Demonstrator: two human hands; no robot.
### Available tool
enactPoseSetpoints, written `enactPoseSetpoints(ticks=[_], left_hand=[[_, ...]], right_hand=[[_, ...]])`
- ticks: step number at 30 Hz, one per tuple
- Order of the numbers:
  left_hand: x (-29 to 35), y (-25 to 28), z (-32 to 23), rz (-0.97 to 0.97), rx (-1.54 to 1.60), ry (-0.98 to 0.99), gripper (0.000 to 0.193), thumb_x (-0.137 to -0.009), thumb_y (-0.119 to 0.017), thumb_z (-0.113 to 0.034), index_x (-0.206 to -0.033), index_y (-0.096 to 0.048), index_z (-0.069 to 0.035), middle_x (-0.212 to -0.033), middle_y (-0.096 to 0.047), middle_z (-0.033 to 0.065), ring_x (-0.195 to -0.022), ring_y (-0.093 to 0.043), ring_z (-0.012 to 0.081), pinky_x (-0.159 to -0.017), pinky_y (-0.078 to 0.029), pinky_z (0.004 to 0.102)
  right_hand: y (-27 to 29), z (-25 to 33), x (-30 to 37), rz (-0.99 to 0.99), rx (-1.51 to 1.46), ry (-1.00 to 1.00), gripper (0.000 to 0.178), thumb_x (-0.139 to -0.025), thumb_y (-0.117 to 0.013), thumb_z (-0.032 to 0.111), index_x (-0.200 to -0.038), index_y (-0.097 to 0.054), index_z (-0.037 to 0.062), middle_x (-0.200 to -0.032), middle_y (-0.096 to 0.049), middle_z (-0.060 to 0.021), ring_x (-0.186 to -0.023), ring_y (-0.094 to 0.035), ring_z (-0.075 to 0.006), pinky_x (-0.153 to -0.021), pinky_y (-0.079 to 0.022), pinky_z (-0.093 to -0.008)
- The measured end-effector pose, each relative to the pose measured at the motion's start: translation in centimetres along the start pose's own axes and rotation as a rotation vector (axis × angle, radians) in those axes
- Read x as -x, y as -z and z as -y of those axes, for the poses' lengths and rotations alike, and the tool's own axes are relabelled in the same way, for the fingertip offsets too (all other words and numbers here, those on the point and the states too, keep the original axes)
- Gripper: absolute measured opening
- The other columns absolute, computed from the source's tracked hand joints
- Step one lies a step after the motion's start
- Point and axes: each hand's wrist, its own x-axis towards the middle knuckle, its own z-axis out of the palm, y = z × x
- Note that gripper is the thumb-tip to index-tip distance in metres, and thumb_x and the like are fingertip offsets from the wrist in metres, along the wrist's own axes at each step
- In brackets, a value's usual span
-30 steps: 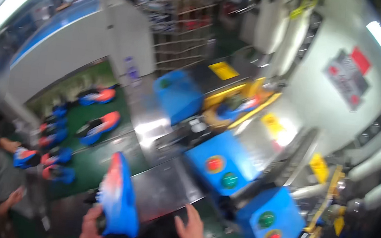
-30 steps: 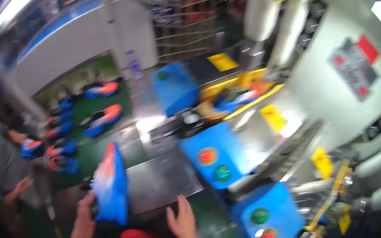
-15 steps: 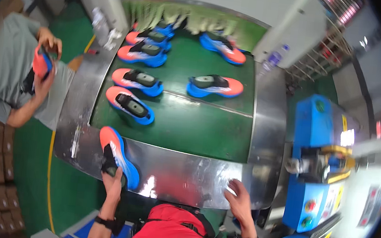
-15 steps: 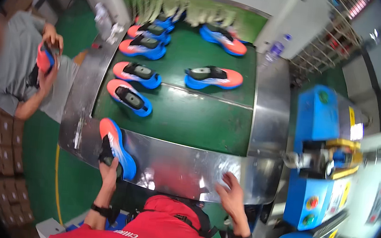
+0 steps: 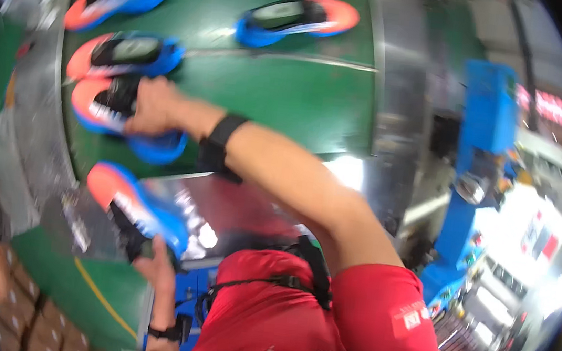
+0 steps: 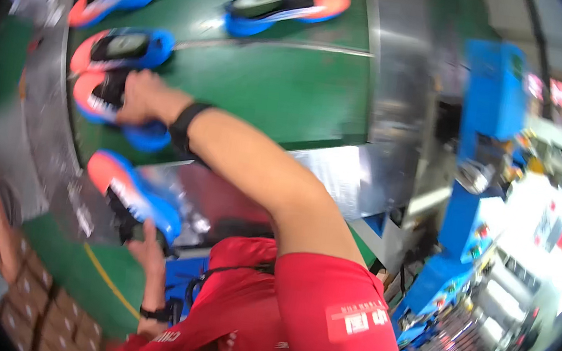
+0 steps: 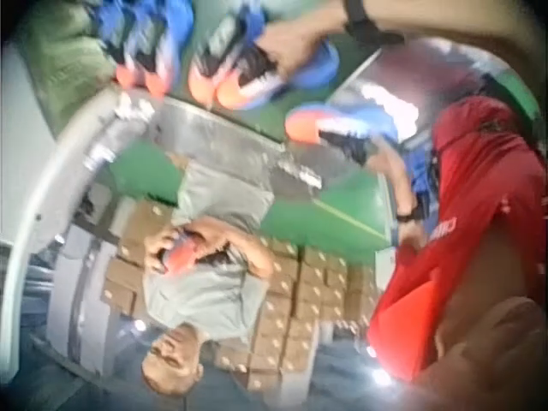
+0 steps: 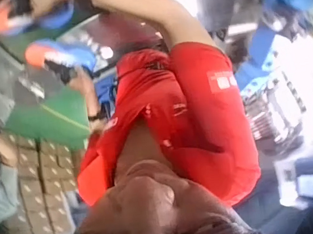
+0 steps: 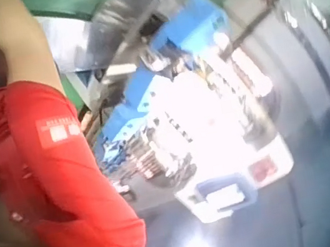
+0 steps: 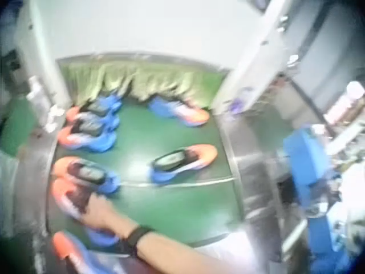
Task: The person picks up shoes from a conveyor belt, places them into a machine to be pressed, and then feeds them through a sole wrinkle removing machine before placing them onto a storage rack.
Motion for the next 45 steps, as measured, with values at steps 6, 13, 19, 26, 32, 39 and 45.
enactPoseSetpoints(ticks=[6, 13, 19, 26, 32, 39, 45], left_hand=[[1.2, 2.2, -5.9, -0.178, 0.517, -0.825, 0.062, -0.094, -0.059, -0.016, -0.142, -0.029, 0.009, -0.146, -0.037, 0.0267, -0.137, -0.037, 0.0376, -0.116, -0.027, 0.0472], [14.6, -8.1, -18.3, 0.847, 0.940, -0.938, 0.078, -0.091, -0.058, -0.038, -0.150, -0.021, -0.002, -0.150, -0.035, 0.0178, -0.134, -0.040, 0.0322, -0.111, -0.033, 0.0454], [21.4, -12.3, -18.2, 1.654, 0.556, -0.696, 0.073, -0.090, -0.059, -0.037, -0.146, -0.028, -0.002, -0.145, -0.039, 0.0171, -0.128, -0.046, 0.0316, -0.107, -0.039, 0.0461], [52.2, -14.1, -14.5, 1.976, 0.477, -0.909, 0.082, -0.086, -0.071, -0.043, -0.146, -0.031, -0.003, -0.147, -0.038, 0.0251, -0.134, -0.042, 0.0357, -0.107, -0.039, 0.0468], [66.4, -13.0, -16.0, 2.024, 0.351, -1.094, 0.081, -0.087, -0.068, -0.014, -0.150, -0.018, -0.002, -0.152, -0.031, 0.0218, -0.142, -0.031, 0.0331, -0.114, -0.030, 0.0461], [83.5, -26.3, -20.7, 1.890, -0.203, -1.017, 0.093, -0.084, -0.075, -0.027, -0.149, -0.014, 0.000, -0.149, -0.033, 0.0252, -0.139, -0.035, 0.0318, -0.110, -0.035, 0.0399], [94.7, -46.7, -19.8, 1.207, -0.313, -1.674, 0.074, -0.074, -0.079, -0.028, -0.126, -0.038, 0.004, -0.110, -0.059, 0.0151, -0.099, -0.059, 0.0242, -0.085, -0.049, 0.0380]], right_hand=[[4.8, -6.6, 30.6, -0.399, -0.460, -0.176, 0.072, -0.075, -0.077, 0.052, -0.118, -0.062, -0.0045, -0.105, -0.066, -0.0214, -0.101, -0.060, -0.0279, -0.089, -0.047, -0.0408], [3.8, 2.0, 48.5, -0.665, -1.154, 0.153, 0.091, -0.074, -0.081, 0.019, -0.146, -0.030, -0.0004, -0.128, -0.056, -0.0113, -0.114, -0.053, -0.0181, -0.101, -0.042, -0.0323], [-0.6, -2.7, 64.6, -1.040, -1.047, 0.384, 0.065, -0.077, -0.077, 0.028, -0.128, -0.052, -0.0020, -0.129, -0.054, -0.0092, -0.119, -0.048, -0.0189, -0.105, -0.037, -0.0336], [-13.4, -6.7, 90.8, -1.705, -1.413, 0.055, 0.066, -0.081, -0.075, 0.015, -0.139, -0.046, 0.0025, -0.131, -0.053, -0.0056, -0.116, -0.051, -0.0140, -0.097, -0.046, -0.0328], [-22.7, -7.9, 106.6, -2.329, -1.296, 0.370, 0.083, -0.068, -0.067, 0.009, -0.144, -0.034, 0.0027, -0.123, -0.059, -0.0160, -0.104, -0.064, -0.0280, -0.088, -0.055, -0.0408], [-23.2, -8.0, 108.3, -2.337, -1.524, 0.282, 0.080, -0.070, -0.068, 0.013, -0.143, -0.037, 0.0032, -0.115, -0.059, -0.0113, -0.096, -0.060, -0.0220, -0.082, -0.052, -0.0353], [-23.3, -7.5, 108.6, -2.419, -1.618, 0.090, 0.076, -0.072, -0.069, 0.016, -0.142, -0.041, 0.0036, -0.107, -0.059, -0.0067, -0.089, -0.056, -0.0161, -0.076, -0.048, -0.0298]])
